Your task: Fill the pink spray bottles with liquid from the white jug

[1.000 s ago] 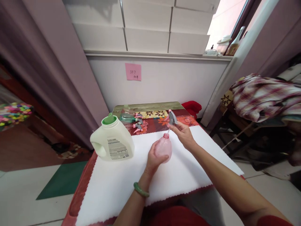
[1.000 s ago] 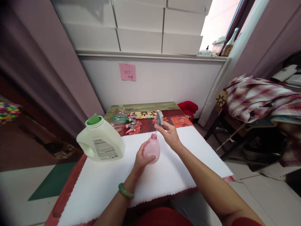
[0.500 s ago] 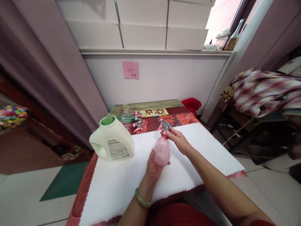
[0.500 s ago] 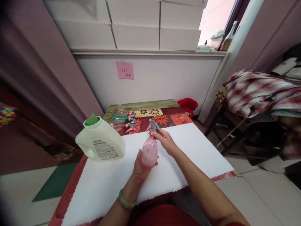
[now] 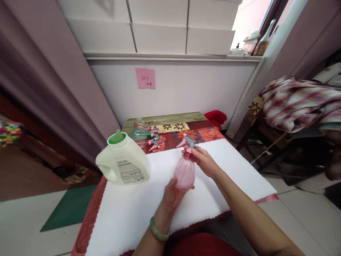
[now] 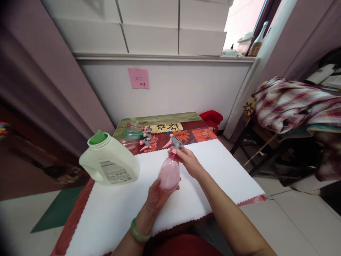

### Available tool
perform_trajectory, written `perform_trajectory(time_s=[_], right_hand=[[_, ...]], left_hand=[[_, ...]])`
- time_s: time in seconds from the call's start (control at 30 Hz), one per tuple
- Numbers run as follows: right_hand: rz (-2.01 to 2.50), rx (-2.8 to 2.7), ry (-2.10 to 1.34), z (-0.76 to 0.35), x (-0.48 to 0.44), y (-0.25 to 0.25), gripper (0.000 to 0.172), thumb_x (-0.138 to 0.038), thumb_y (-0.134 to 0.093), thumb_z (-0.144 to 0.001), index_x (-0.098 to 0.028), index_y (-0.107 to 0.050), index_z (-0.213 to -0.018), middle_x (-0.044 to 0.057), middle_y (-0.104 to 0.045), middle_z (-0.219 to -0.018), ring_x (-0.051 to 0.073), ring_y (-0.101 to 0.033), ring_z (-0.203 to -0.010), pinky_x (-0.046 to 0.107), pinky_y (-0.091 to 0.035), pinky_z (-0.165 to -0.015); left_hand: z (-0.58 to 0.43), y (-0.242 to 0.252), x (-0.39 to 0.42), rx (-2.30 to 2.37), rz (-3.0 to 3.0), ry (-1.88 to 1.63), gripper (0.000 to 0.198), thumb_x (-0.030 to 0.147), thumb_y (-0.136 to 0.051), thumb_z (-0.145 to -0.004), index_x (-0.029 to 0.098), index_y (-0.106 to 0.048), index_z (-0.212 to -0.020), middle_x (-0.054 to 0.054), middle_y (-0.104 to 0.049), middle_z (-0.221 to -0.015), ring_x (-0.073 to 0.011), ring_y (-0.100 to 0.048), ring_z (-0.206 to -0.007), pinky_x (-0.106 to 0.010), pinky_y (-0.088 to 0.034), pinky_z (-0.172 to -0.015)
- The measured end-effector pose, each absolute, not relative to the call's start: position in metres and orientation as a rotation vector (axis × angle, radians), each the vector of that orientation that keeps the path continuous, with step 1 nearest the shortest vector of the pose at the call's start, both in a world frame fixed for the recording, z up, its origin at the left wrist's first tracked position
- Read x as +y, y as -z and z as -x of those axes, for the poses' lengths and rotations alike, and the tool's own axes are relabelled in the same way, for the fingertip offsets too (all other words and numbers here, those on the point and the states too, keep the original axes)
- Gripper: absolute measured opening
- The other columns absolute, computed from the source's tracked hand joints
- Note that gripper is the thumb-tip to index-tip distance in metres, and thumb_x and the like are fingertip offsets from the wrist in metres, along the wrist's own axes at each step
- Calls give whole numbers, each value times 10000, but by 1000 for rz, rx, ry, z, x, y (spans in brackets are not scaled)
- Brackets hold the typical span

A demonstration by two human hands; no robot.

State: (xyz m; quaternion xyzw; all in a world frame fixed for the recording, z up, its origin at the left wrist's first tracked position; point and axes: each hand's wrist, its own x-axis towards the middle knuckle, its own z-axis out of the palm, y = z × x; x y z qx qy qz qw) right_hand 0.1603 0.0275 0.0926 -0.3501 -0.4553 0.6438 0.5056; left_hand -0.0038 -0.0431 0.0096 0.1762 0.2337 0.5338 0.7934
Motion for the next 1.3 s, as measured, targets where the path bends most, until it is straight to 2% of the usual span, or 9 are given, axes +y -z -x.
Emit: perform_trajectory(time_s=[0.2,0.37,0.53,0.73,1.03,1.3], right_hand=[[792,-1144,-1547,-162,24,-100,493,-593,-805,-810,-234,-767,-1145,103,-794,-1102,279,-726,-1063,462,-509,-1032],[768,-1128,-1562,-160,24,-100,479,-592,-807,-811,-238,-761,-1130,97,-789,-1102,271,-723,-1064,457,-504,-1034],[748,-1176,-1565,-163,24,-99,452,-572,-797,-834,-238,-760,-1135,85,-785,-1075,262,-722,-1066,462,-484,-1062],[762,-1215,-1556,-164,23,-96,462,-580,-788,-839,-233,-747,-1141,88,-784,-1066,266,-725,-1052,474,-490,-1046],[730,-1179,-1565,-163,22,-95,439,-575,-803,-826,-238,-760,-1105,82,-786,-1071,266,-731,-1037,477,-491,-1049],[733,-1239,-1519,-164,21,-90,424,-566,-761,-875,-240,-749,-1146,77,-780,-1078,264,-715,-1074,460,-480,-1053]], left_hand=[[4,-12,-43,472,-438,-1092,897,832,-703,-692,135,-682,-1256,-210,-738,-1109,-289,-717,-877,-328,-536,-620],[5,-15,-41,437,-448,-1062,1009,922,-577,-697,97,-686,-1268,-217,-763,-1007,-257,-728,-795,-279,-534,-540],[10,-12,-41,400,-419,-1004,1053,955,-424,-749,45,-705,-1200,-220,-754,-912,-224,-715,-679,-249,-517,-470],[12,-9,-40,402,-429,-961,1063,973,-285,-771,73,-745,-1101,-191,-759,-830,-177,-675,-536,-227,-474,-426],[13,-11,-39,365,-414,-919,1078,967,-246,-787,55,-738,-1083,-186,-744,-771,-140,-603,-436,-204,-354,-353],[13,-11,-39,392,-420,-935,1072,965,-270,-787,51,-712,-1133,-189,-742,-784,-151,-613,-452,-215,-356,-361]])
